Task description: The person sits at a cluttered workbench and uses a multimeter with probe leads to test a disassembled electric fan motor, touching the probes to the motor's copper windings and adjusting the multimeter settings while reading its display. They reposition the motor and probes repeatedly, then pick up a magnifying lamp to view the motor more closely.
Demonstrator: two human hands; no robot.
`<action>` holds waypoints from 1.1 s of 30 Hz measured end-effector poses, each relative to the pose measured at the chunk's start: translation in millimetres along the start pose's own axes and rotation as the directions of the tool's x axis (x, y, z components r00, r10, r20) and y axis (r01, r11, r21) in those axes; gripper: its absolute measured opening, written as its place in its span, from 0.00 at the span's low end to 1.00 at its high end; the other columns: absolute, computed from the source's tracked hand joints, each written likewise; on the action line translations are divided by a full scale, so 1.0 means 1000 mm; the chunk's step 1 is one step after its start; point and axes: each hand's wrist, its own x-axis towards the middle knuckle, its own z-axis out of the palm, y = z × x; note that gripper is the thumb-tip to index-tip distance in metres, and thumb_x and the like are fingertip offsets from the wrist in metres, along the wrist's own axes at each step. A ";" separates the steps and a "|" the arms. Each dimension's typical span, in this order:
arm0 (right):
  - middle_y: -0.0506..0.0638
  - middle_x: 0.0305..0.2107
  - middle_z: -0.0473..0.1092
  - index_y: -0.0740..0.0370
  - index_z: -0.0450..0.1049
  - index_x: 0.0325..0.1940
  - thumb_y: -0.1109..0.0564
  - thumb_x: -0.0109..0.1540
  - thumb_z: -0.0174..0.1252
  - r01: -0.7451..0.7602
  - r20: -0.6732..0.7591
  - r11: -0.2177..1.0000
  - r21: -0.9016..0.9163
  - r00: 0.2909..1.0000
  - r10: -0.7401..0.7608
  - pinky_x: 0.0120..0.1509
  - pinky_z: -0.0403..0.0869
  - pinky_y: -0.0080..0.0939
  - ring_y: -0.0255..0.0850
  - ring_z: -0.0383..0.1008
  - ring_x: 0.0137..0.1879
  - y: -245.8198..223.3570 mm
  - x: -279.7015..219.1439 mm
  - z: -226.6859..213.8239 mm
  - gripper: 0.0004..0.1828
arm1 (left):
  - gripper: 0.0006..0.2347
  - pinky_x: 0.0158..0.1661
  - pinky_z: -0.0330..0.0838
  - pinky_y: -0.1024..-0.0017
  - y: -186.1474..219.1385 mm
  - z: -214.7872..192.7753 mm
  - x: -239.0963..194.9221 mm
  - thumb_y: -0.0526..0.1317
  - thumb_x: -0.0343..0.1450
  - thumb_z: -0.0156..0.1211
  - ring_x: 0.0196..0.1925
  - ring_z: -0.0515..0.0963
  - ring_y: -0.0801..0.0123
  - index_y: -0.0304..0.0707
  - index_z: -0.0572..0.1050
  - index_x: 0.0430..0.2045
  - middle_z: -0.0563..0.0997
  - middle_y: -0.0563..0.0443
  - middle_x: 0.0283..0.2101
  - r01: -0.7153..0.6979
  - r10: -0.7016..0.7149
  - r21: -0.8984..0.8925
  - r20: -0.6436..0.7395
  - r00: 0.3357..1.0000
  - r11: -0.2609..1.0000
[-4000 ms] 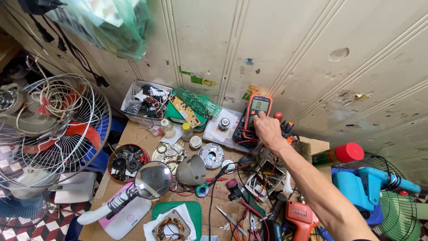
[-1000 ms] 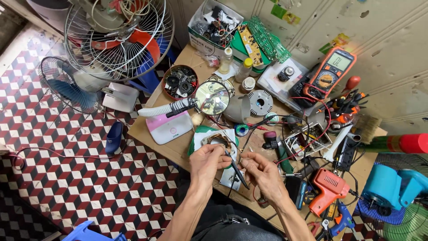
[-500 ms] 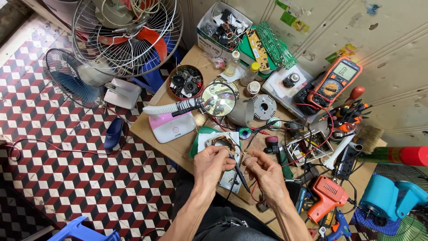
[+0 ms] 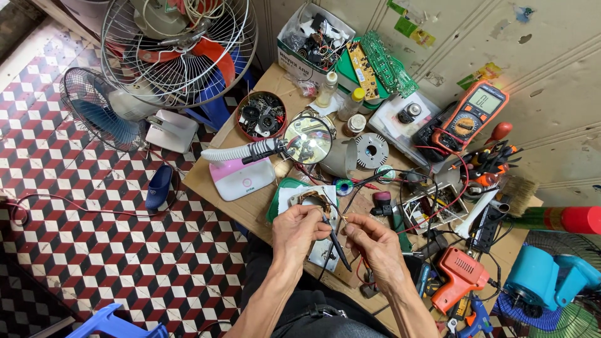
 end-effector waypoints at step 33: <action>0.60 0.34 0.75 0.70 0.73 0.53 0.67 0.59 0.60 -0.374 0.232 0.759 0.533 0.927 0.293 0.27 0.67 0.32 0.39 0.73 0.31 0.027 0.023 -0.020 0.18 | 0.09 0.32 0.82 0.74 0.003 -0.002 0.000 0.34 0.69 0.62 0.29 0.84 0.68 0.24 0.79 0.36 0.84 0.43 0.32 0.037 -0.038 0.013 0.008 0.999 0.999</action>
